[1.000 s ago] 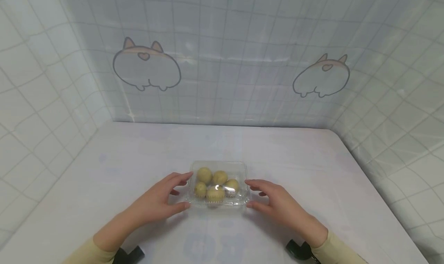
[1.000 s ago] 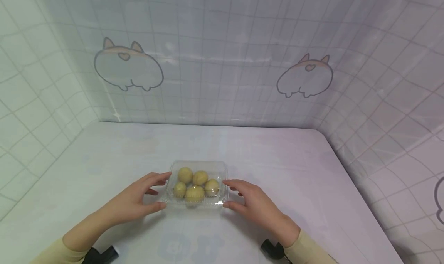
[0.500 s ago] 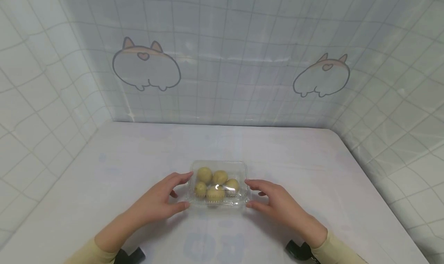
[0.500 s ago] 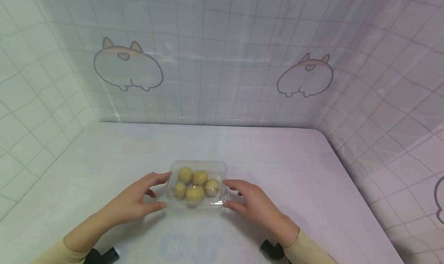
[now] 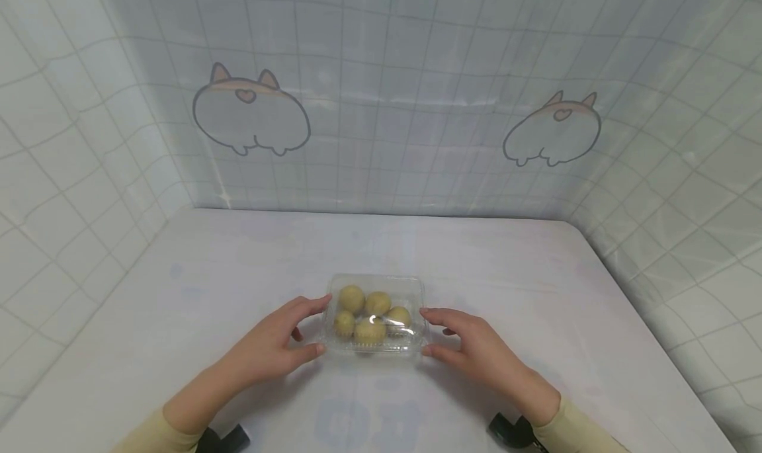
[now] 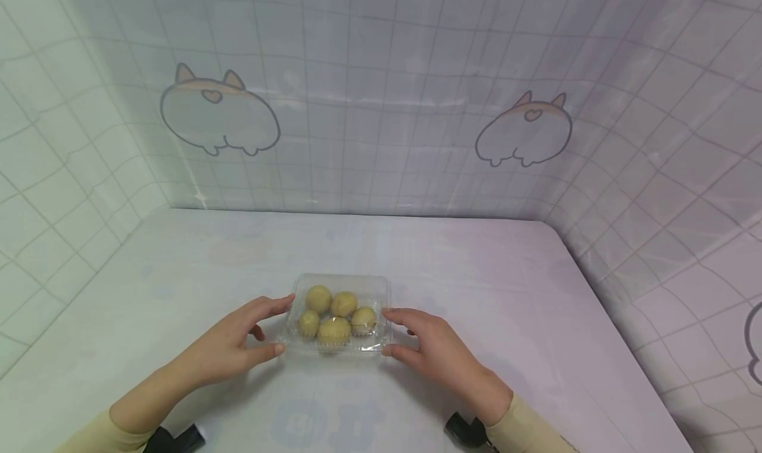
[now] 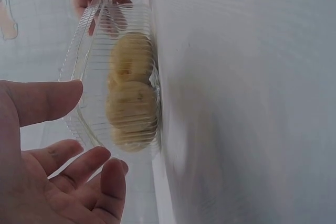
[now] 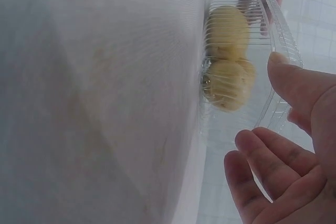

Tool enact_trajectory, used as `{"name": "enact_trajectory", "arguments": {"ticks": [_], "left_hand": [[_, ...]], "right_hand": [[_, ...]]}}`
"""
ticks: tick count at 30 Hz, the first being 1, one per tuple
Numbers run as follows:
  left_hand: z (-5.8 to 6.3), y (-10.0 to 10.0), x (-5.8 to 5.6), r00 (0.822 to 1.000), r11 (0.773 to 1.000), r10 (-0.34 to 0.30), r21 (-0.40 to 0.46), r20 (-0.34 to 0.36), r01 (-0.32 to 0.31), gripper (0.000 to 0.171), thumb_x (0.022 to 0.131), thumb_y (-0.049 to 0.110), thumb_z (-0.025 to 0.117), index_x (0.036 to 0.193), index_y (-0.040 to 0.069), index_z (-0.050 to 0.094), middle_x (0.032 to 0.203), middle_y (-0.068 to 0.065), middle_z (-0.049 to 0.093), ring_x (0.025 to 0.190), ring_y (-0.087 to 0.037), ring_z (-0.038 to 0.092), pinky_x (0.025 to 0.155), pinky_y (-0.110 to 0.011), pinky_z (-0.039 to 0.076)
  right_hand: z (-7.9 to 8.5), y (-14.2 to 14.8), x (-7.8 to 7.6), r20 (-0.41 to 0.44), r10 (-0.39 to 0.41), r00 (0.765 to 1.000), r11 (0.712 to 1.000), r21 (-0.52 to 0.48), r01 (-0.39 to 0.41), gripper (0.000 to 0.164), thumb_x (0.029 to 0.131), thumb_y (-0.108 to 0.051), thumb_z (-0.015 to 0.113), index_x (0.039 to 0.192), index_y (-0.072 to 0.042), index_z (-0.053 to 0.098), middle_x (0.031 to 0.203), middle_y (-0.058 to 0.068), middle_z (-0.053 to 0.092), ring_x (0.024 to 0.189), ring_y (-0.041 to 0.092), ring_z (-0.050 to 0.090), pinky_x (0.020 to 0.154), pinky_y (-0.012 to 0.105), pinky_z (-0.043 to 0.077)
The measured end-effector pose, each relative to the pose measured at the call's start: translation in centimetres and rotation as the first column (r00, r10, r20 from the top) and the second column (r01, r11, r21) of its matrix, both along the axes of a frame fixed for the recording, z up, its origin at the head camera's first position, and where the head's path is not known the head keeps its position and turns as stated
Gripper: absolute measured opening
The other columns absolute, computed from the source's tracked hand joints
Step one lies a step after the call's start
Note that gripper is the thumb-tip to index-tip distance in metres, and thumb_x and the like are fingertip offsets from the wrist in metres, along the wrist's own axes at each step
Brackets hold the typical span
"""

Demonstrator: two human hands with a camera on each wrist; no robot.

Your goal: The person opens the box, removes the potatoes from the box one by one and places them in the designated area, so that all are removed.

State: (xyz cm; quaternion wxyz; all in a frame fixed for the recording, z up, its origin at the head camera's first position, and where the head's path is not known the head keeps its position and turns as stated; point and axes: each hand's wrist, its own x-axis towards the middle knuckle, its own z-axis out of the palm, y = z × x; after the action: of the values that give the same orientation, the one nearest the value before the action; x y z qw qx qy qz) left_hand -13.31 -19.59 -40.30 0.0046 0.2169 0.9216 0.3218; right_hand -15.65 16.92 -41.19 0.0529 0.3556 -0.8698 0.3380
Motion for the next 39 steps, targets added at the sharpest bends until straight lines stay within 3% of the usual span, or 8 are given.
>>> {"name": "enact_trajectory", "arguments": {"ticks": [30, 39], "left_hand": [[-0.27, 0.24, 0.16, 1.0, 0.999, -0.029, 0.033, -0.012, 0.029, 0.066, 0.091, 0.025, 0.071, 0.149, 0.013, 0.044, 0.128, -0.001, 0.057, 0.096, -0.018, 0.057, 0.077, -0.033, 0.05], [-0.06, 0.33, 0.27, 0.999, 0.999, -0.026, 0.038, 0.024, 0.026, 0.065, 0.093, 0.028, 0.069, 0.151, 0.014, 0.043, 0.129, -0.002, 0.055, 0.1, -0.02, 0.057, 0.078, -0.036, 0.051]], "right_hand": [[-0.41, -0.03, 0.04, -0.024, -0.016, 1.0, 1.0, -0.017, 0.015, 0.055, 0.081, -0.024, 0.084, 0.128, -0.004, 0.065, 0.13, 0.001, 0.064, 0.117, 0.019, 0.06, 0.083, 0.032, 0.054], [-0.18, -0.03, 0.08, -0.008, -0.025, 1.0, 1.0, 0.004, 0.025, 0.056, 0.081, -0.027, 0.083, 0.129, -0.005, 0.065, 0.131, 0.0, 0.063, 0.117, 0.019, 0.06, 0.083, 0.032, 0.054]]}}
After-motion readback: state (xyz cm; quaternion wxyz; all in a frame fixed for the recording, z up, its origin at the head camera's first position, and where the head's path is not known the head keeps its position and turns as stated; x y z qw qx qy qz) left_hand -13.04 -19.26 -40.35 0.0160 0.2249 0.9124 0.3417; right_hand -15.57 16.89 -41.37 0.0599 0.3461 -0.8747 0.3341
